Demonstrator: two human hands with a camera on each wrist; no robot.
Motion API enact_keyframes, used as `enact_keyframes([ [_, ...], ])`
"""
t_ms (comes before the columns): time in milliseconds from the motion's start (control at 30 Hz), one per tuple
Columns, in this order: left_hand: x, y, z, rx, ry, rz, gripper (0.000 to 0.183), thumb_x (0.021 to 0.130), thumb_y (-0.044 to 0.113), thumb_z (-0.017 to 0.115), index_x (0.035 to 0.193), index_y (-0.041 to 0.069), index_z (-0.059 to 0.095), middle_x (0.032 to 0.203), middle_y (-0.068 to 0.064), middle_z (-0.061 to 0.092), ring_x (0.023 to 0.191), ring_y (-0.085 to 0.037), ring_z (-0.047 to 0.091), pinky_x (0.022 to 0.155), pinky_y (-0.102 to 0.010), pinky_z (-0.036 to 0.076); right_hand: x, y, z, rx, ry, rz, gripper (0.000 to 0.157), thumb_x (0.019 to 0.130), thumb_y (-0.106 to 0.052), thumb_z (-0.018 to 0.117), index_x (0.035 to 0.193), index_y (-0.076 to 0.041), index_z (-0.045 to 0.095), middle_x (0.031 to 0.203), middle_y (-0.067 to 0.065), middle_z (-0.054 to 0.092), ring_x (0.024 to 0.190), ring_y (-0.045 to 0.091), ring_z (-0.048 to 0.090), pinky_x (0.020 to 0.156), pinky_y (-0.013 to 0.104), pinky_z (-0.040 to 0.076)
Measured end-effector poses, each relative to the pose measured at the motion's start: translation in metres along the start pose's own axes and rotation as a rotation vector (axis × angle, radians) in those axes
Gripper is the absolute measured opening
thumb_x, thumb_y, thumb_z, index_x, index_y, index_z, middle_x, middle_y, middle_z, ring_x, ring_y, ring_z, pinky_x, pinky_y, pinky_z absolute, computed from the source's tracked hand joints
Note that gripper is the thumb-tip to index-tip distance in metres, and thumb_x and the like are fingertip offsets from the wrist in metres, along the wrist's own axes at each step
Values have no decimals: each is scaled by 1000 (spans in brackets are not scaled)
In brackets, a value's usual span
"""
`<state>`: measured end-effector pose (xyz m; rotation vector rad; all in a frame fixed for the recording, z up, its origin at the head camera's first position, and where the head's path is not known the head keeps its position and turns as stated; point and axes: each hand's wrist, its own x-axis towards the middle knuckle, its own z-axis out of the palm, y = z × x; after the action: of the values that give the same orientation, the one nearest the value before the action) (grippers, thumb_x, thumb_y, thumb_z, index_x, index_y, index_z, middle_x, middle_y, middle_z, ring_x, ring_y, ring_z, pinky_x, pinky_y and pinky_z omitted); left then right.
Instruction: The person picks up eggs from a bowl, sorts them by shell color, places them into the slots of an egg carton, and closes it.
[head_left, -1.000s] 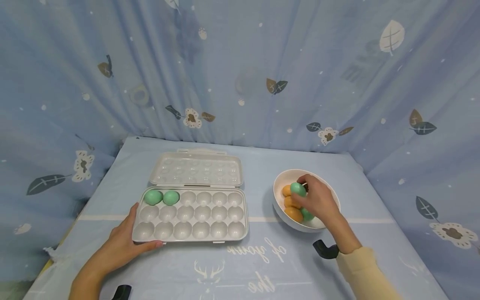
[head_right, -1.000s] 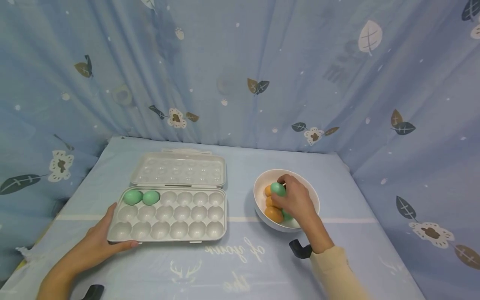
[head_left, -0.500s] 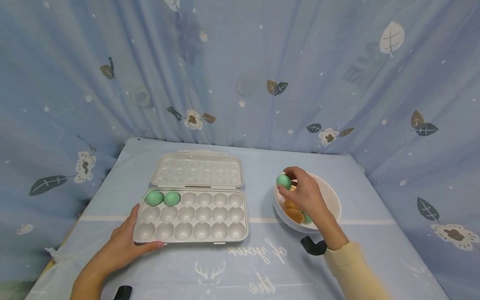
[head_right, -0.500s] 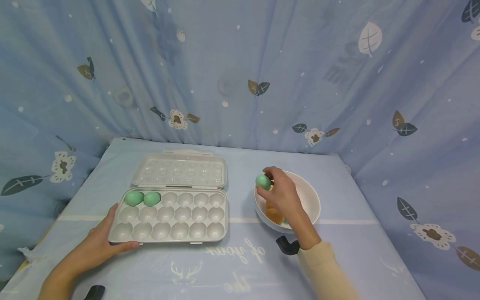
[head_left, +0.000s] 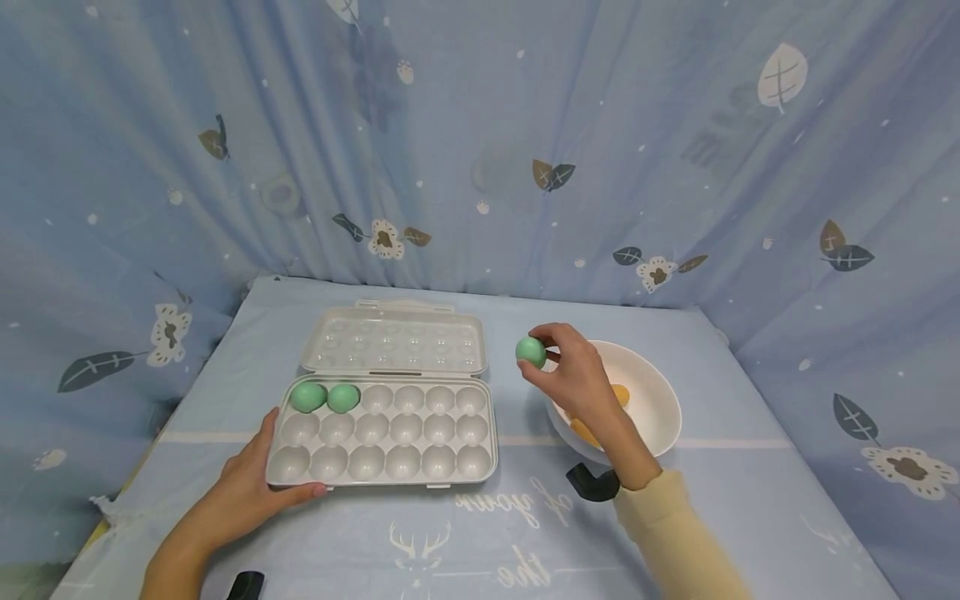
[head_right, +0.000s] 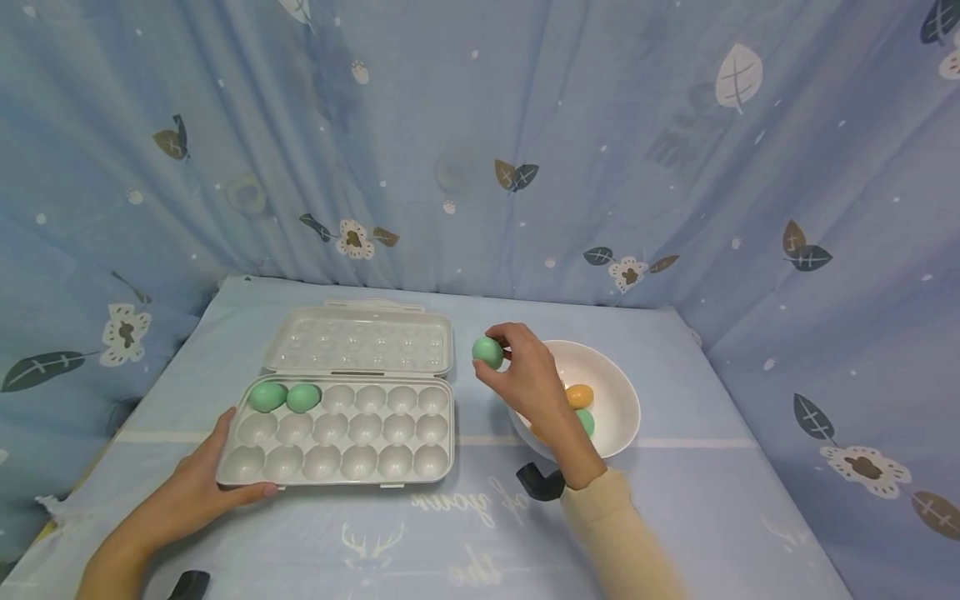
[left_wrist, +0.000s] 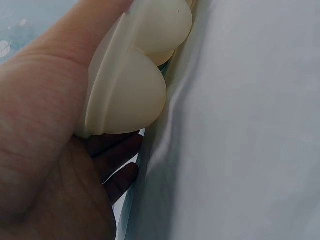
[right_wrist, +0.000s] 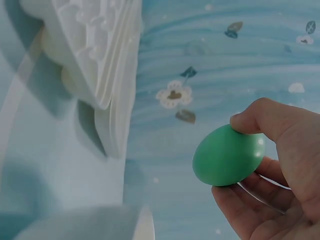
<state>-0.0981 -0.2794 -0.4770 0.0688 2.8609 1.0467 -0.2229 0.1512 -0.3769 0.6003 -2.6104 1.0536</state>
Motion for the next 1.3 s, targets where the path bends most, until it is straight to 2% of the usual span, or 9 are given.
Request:
enact_keyframes([
  [467,-1,1,0,-3,6,-4,138,79,57,85,165,9,-11,163,-34,22,140,-61,33,100,-78,37,9,-26,36,85,-35,-55,33,86,-12,81,115,-7,65,111,5,66,106,20,68,92,31,59],
  [933,-1,0,-1,-5,12,-15,139,78,58,85,165,8,-12,164,-35,20,140,-63,29,100,-80,31,15,-43,70,174,-66,-91,34,87,-11,81,117,-7,65,112,4,66,107,19,68,94,31,59],
  [1300,0,0,0,-12,7,-15,139,78,58,86,165,9,-11,165,-34,20,141,-61,30,101,-79,33,18,-56,102,192,-119,-132,34,86,-12,83,116,-7,66,110,4,69,102,20,68,94,35,59],
])
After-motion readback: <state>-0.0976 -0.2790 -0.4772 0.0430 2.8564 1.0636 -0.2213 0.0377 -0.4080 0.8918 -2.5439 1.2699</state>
